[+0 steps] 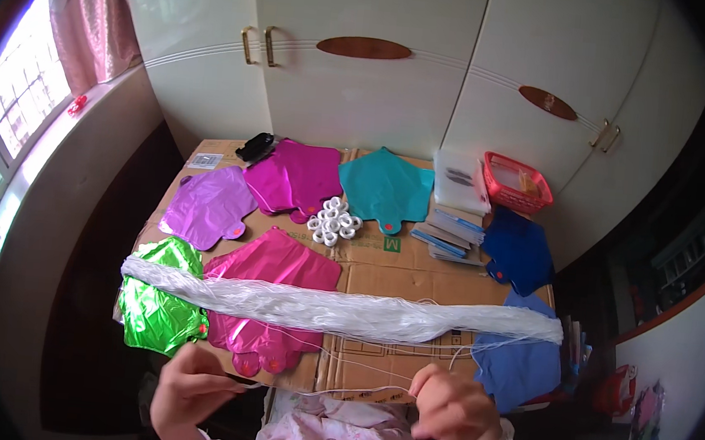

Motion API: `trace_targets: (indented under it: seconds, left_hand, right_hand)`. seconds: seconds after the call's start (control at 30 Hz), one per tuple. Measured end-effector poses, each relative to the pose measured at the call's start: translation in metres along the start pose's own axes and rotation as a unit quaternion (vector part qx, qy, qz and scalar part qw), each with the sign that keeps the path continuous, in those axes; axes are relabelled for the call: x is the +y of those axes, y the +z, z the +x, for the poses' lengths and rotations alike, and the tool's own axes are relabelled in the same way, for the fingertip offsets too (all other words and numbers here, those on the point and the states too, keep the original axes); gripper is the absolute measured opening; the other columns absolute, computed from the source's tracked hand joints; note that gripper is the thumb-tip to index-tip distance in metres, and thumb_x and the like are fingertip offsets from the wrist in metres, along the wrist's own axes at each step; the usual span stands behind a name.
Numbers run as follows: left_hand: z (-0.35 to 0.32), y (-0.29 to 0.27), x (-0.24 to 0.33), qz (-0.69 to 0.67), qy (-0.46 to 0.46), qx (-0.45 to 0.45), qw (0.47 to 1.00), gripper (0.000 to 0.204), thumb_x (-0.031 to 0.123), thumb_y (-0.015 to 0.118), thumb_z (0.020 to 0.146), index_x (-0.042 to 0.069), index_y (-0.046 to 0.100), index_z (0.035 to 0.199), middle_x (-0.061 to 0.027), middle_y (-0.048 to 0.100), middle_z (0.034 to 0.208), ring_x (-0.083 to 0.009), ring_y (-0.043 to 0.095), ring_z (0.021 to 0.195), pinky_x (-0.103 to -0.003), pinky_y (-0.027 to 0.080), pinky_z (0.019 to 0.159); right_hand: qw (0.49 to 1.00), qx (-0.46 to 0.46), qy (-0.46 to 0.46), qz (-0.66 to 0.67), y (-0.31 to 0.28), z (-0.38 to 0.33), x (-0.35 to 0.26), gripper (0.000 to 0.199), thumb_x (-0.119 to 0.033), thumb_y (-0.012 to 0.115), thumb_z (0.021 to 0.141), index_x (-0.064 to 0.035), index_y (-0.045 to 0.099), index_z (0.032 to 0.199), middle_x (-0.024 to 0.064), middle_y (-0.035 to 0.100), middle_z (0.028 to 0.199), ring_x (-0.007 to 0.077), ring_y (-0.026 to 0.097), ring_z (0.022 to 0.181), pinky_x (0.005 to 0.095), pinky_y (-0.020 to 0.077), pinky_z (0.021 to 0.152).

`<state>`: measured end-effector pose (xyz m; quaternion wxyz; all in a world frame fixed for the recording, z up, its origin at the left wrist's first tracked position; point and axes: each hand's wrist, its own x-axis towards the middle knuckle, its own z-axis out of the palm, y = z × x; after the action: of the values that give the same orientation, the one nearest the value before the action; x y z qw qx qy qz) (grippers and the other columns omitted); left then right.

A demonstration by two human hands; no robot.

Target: Attaching plastic sticks and circular connectors to colored plastic film for balloon assembly.

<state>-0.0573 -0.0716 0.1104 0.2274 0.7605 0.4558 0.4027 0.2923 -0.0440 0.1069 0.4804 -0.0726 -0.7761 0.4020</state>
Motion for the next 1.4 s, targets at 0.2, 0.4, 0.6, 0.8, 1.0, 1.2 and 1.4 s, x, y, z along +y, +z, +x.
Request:
trace_targets:
  seconds: [0.2,0.4,0.6,0.8,1.0,1.2,1.4]
  left_hand:
    - [0.024,0.040,0.023,0.020,0.040,-0.117,0.992,0.020,0.010,0.076,0.062,0.012,0.071,0.081,-0.0013,0.047,0.065,-0.0176,0.049,0.060,-0.031,0.039,0.054]
    - [0.024,0.057,0.017,-0.031,0.058,-0.126,0.990,0.016,0.008,0.075,0.065,0.008,0.069,0.079,-0.0016,0.050,0.063,-0.0171,0.050,0.059,-0.030,0.039,0.051]
    - [0.024,0.066,0.019,-0.099,-0.019,-0.131,0.986,0.013,0.001,0.073,0.068,0.003,0.068,0.080,-0.0045,0.058,0.064,-0.0163,0.055,0.055,-0.028,0.041,0.049]
    - [0.019,0.069,0.017,-0.247,-0.062,-0.145,0.956,0.010,-0.002,0.069,0.072,0.000,0.067,0.082,-0.0073,0.066,0.076,-0.0147,0.063,0.068,-0.023,0.048,0.058]
    - [0.010,0.074,0.005,-0.491,-0.164,-0.153,0.842,0.009,-0.001,0.065,0.078,-0.005,0.065,0.086,-0.0128,0.067,0.084,-0.0142,0.063,0.074,-0.023,0.049,0.065]
    - [-0.007,0.101,-0.008,-0.657,-0.267,-0.029,0.704,0.012,0.003,0.060,0.082,-0.006,0.065,0.089,-0.0125,0.067,0.085,-0.0115,0.056,0.064,-0.022,0.044,0.059]
    - [0.012,0.110,-0.004,-0.038,0.079,-0.031,0.996,0.016,0.002,0.065,0.073,0.005,0.070,0.088,-0.0022,0.064,0.071,-0.0142,0.053,0.067,-0.025,0.042,0.062]
  right_hand:
    - [0.977,-0.034,-0.148,0.152,0.025,0.054,-0.035,0.019,-0.010,0.051,0.091,-0.0228,0.062,0.099,-0.0009,0.054,0.076,0.0133,0.051,0.063,0.0456,0.0323,0.083]
    - [0.960,-0.066,-0.185,0.197,0.029,0.054,-0.024,0.017,-0.009,0.056,0.088,-0.0213,0.063,0.096,-0.0002,0.052,0.074,0.0133,0.049,0.061,0.0456,0.0337,0.081]
    - [0.958,-0.071,-0.145,0.237,0.029,0.055,-0.025,0.012,-0.016,0.057,0.088,-0.0145,0.062,0.099,0.0021,0.051,0.077,0.0156,0.051,0.066,0.0458,0.0344,0.081]
    - [0.986,0.084,0.085,0.119,0.079,0.023,0.040,0.029,-0.015,0.054,0.089,-0.0040,0.046,0.114,0.0065,0.046,0.091,0.0173,0.049,0.088,0.0344,0.0404,0.081]
    - [0.895,-0.011,0.345,0.284,0.080,-0.032,0.077,0.015,-0.014,0.052,0.091,-0.0032,0.055,0.102,-0.0023,0.051,0.078,0.0041,0.045,0.068,0.0193,0.0374,0.062]
    - [0.913,0.110,0.342,0.193,0.085,-0.049,0.102,0.013,-0.012,0.050,0.092,-0.0027,0.059,0.093,-0.0028,0.055,0.069,0.0056,0.047,0.061,0.0203,0.0394,0.058]
    - [0.977,0.101,0.186,-0.013,0.094,-0.034,0.066,0.010,-0.011,0.057,0.086,-0.0037,0.059,0.092,0.0073,0.058,0.065,0.0148,0.055,0.052,0.0264,0.0435,0.052]
